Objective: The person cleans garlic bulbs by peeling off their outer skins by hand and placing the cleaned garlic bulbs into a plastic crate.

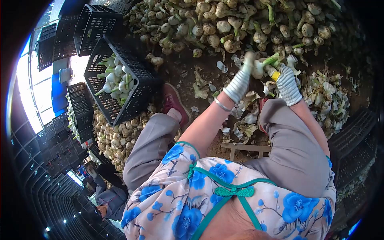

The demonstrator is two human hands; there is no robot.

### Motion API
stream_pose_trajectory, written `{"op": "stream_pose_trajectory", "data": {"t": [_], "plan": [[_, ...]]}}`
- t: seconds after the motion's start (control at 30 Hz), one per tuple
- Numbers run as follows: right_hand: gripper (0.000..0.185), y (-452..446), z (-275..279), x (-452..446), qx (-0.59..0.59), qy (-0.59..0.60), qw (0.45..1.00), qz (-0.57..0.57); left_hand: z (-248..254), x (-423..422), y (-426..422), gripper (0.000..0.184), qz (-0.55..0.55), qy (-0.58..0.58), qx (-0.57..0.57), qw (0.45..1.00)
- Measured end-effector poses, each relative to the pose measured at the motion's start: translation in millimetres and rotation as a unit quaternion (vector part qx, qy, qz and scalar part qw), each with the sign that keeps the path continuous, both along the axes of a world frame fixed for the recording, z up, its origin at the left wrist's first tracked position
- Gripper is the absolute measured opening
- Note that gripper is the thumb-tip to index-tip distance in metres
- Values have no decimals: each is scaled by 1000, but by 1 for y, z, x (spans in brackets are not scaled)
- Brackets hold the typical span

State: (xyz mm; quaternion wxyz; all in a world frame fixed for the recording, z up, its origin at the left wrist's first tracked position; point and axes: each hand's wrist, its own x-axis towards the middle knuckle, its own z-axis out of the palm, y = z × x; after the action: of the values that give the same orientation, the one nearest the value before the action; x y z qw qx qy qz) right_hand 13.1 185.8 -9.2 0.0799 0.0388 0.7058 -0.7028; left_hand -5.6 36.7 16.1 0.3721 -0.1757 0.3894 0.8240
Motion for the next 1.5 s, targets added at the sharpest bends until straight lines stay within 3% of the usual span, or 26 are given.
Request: {"op": "stream_pose_trajectory", "data": {"t": [0.03,0.07,0.1,0.17,0.2,0.23,0.3,0.33,0.43,0.47,0.57,0.6,0.63,0.67,0.7,0.73,0.83,0.97,1.0,1.13,1.17,1.23,1.3,1.37,1.43,1.5], "plan": [[20,2,-8,-2,27,51,998,-25,-1,2,3,51,16,90,-75,993],[18,6,-12,-4,196,239,951,0,-2,6,3,58,32,174,-150,973],[18,3,-2,-3,193,236,952,0,1,11,-1,70,52,233,-140,961],[18,-5,26,-3,108,-46,993,-23,-9,10,2,62,160,322,-148,921],[23,-6,23,3,91,36,994,-38,-4,6,-5,56,154,290,-250,911],[23,-4,10,5,93,35,994,-38,-11,-4,-2,44,207,272,-178,923],[27,0,-10,0,42,75,995,-50,-13,-19,-11,37,140,225,-134,955],[26,1,-10,0,116,131,984,-38,-9,-24,-11,36,120,229,-107,960],[24,9,-7,-1,210,108,972,4,1,-22,-13,45,6,345,-174,922],[22,9,-5,-3,129,58,990,-5,2,-21,-18,45,5,343,-175,923],[21,15,10,-18,191,-73,978,-34,2,-25,-26,51,-28,275,-107,955],[21,33,-52,-17,375,183,909,8,1,-22,-28,55,-91,220,-45,970],[24,35,-34,-17,452,259,853,45,-1,-17,-31,59,-150,160,17,975],[23,26,-22,-17,257,99,961,-13,-7,-17,-30,59,-136,171,24,976],[23,19,-11,-16,41,-66,995,-67,-14,-15,-27,55,-74,184,-5,980],[22,19,-2,-11,114,32,993,-24,-20,-17,-29,53,-43,179,-48,982],[23,4,8,-4,24,-55,998,-16,-19,-18,-32,42,-13,171,-108,979],[29,-23,21,-10,43,57,996,-58,-26,-15,-22,28,71,210,-189,957],[32,-25,34,-12,170,70,983,-27,-24,-12,-19,24,95,209,-182,956],[28,-15,1,-22,189,50,980,-22,-18,-15,-21,22,156,150,-125,968],[23,-9,0,-29,299,58,952,-37,-16,-16,-25,22,176,105,-106,973],[21,6,-24,-37,352,74,933,-2,-3,-22,-34,25,148,109,-39,982],[26,8,-27,-10,487,-50,807,329,17,-26,-33,26,201,93,68,973],[43,28,-54,18,463,-14,755,464,-1,-38,-45,30,231,-16,144,962],[50,30,4,12,426,-120,783,438,-6,-46,-52,36,234,-92,154,955],[54,45,17,10,405,-104,841,344,-13,-50,-58,36,236,-106,188,948]]}}
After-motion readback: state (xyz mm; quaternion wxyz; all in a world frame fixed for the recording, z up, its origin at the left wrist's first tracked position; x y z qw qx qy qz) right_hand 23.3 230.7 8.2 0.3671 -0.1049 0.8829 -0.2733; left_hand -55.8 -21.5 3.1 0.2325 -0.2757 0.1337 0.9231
